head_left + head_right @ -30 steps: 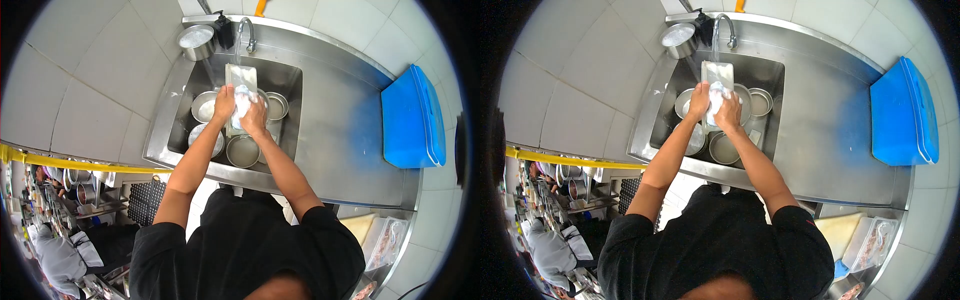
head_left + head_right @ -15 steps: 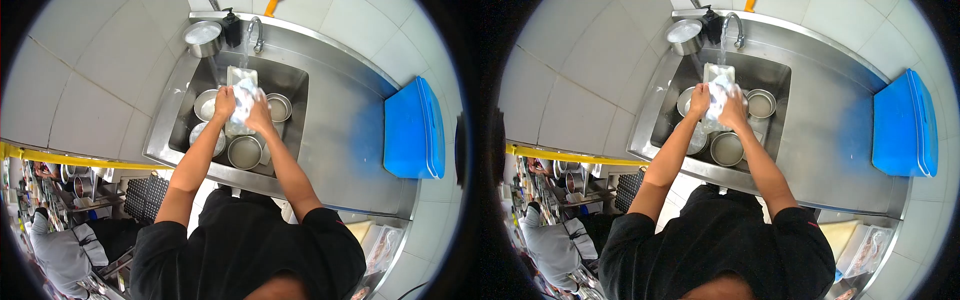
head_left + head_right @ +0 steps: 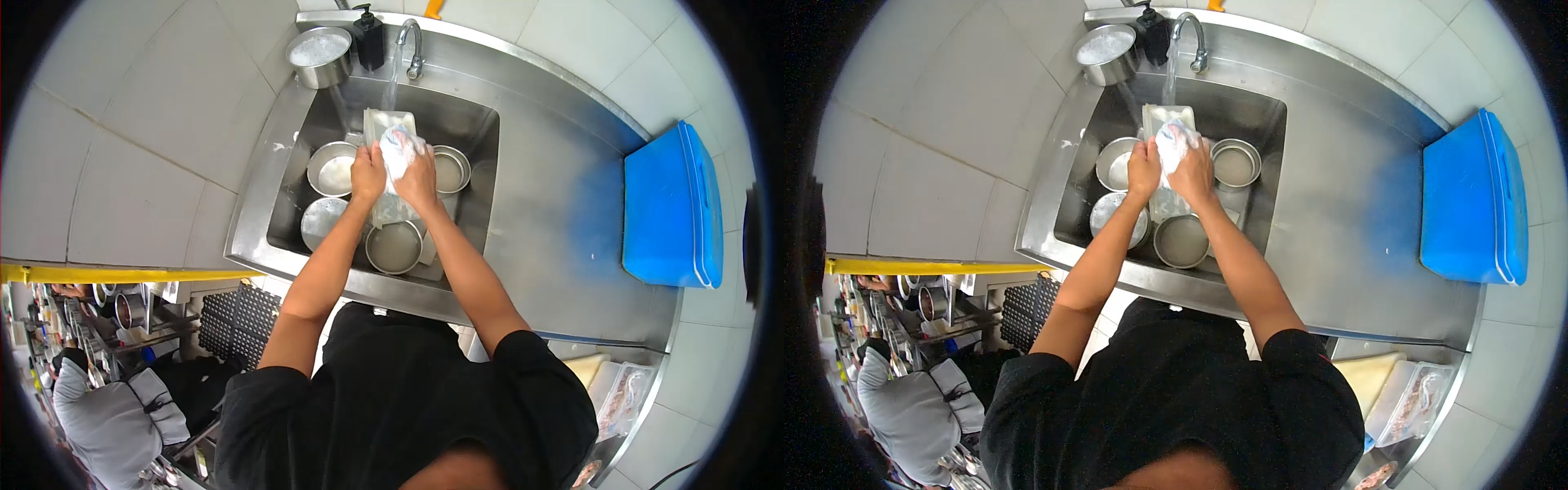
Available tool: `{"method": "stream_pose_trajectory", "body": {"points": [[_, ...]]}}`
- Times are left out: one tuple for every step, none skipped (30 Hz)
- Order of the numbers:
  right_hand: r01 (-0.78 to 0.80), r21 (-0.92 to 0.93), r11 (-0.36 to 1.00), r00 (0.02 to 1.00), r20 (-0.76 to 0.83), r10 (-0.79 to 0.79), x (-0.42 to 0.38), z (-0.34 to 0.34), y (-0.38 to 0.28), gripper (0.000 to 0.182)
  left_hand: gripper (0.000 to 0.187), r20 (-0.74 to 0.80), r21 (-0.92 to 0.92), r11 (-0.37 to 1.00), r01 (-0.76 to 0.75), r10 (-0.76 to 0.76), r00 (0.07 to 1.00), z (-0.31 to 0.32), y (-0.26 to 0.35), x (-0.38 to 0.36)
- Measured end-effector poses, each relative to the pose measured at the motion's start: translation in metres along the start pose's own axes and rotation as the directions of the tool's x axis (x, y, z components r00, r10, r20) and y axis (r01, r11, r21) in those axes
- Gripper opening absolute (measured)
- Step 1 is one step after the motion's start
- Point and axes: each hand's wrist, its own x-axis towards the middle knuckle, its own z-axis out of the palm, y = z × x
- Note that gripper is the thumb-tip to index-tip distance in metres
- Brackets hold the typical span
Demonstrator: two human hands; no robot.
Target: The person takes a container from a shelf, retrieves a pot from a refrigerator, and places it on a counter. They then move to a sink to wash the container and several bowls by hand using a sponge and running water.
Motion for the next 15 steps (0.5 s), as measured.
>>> {"method": "stream_pose_trajectory", "body": {"points": [[-0.014, -0.008, 1.000, 0.999, 0.044, 0.014, 0.006, -0.001, 0.002, 0.050, 0.038, 0.013, -0.015, 1.000, -0.020, 0.021, 1.000, -0.001, -0.002, 0.001], [-0.026, -0.016, 1.000, 0.996, 0.086, 0.028, 0.013, 0.000, 0.005, 0.049, 0.037, 0.016, -0.010, 0.999, -0.032, 0.032, 0.999, -0.002, -0.001, 0.003], [-0.023, -0.018, 1.000, 0.995, 0.096, 0.025, 0.020, 0.005, 0.015, 0.049, 0.037, 0.012, -0.014, 1.000, -0.024, 0.024, 1.000, -0.002, 0.000, 0.002], [0.042, -0.056, 0.998, 0.997, 0.061, -0.039, 0.028, 0.011, 0.025, 0.050, 0.037, 0.050, -0.015, 1.000, -0.018, 0.019, 0.999, -0.004, 0.001, 0.001], [0.105, -0.094, 0.990, 0.994, 0.025, -0.103, 0.035, 0.016, 0.034, 0.051, 0.036, 0.090, -0.014, 1.000, -0.015, 0.016, 0.996, -0.005, 0.003, 0.001], [0.087, -0.152, 0.985, 0.996, 0.040, -0.082, 0.042, 0.016, 0.038, 0.048, 0.036, 0.087, -0.009, 1.000, -0.010, 0.011, 0.996, -0.006, 0.006, -0.001], [0.058, -0.173, 0.983, 0.997, 0.055, -0.049, 0.047, 0.020, 0.042, 0.048, 0.035, 0.160, -0.083, 0.993, 0.079, -0.065, 0.985, -0.007, 0.010, -0.003], [0.072, -0.134, 0.988, 0.993, 0.105, -0.058, 0.054, 0.021, 0.046, 0.047, 0.034, 0.238, -0.146, 0.975, 0.168, -0.130, 0.963, -0.010, 0.011, -0.005], [0.083, -0.098, 0.992, 0.986, 0.151, -0.067, 0.059, 0.019, 0.046, 0.045, 0.034, 0.238, -0.131, 0.977, 0.167, -0.132, 0.962, -0.011, 0.008, -0.003], [0.075, -0.093, 0.993, 0.987, 0.146, -0.060, 0.058, 0.017, 0.044, 0.045, 0.033, 0.241, -0.128, 0.978, 0.167, -0.133, 0.961, -0.010, 0.006, -0.001], [0.123, -0.070, 0.990, 0.976, 0.191, -0.108, 0.055, 0.013, 0.041, 0.043, 0.032, 0.243, -0.130, 0.977, 0.170, -0.135, 0.960, -0.007, 0.001, 0.002], [0.172, -0.044, 0.984, 0.960, 0.233, -0.157, 0.050, 0.009, 0.038, 0.040, 0.032, 0.246, -0.126, 0.977, 0.171, -0.136, 0.960, -0.003, -0.005, 0.005], [0.166, -0.043, 0.985, 0.961, 0.231, -0.152, 0.040, 0.006, 0.031, 0.040, 0.031, 0.146, -0.094, 0.994, 0.064, -0.050, 0.988, -0.001, -0.011, 0.008], [0.105, -0.032, 0.994, 0.962, 0.257, -0.093, 0.027, 0.001, 0.023, 0.039, 0.031, 0.048, -0.054, 0.998, -0.046, 0.048, 0.998, 0.001, -0.015, 0.011], [0.041, -0.023, 0.999, 0.958, 0.286, -0.033, 0.013, -0.004, 0.014, 0.038, 0.031, 0.052, -0.050, 0.998, -0.049, 0.051, 0.997, -0.002, -0.012, 0.011]]}}
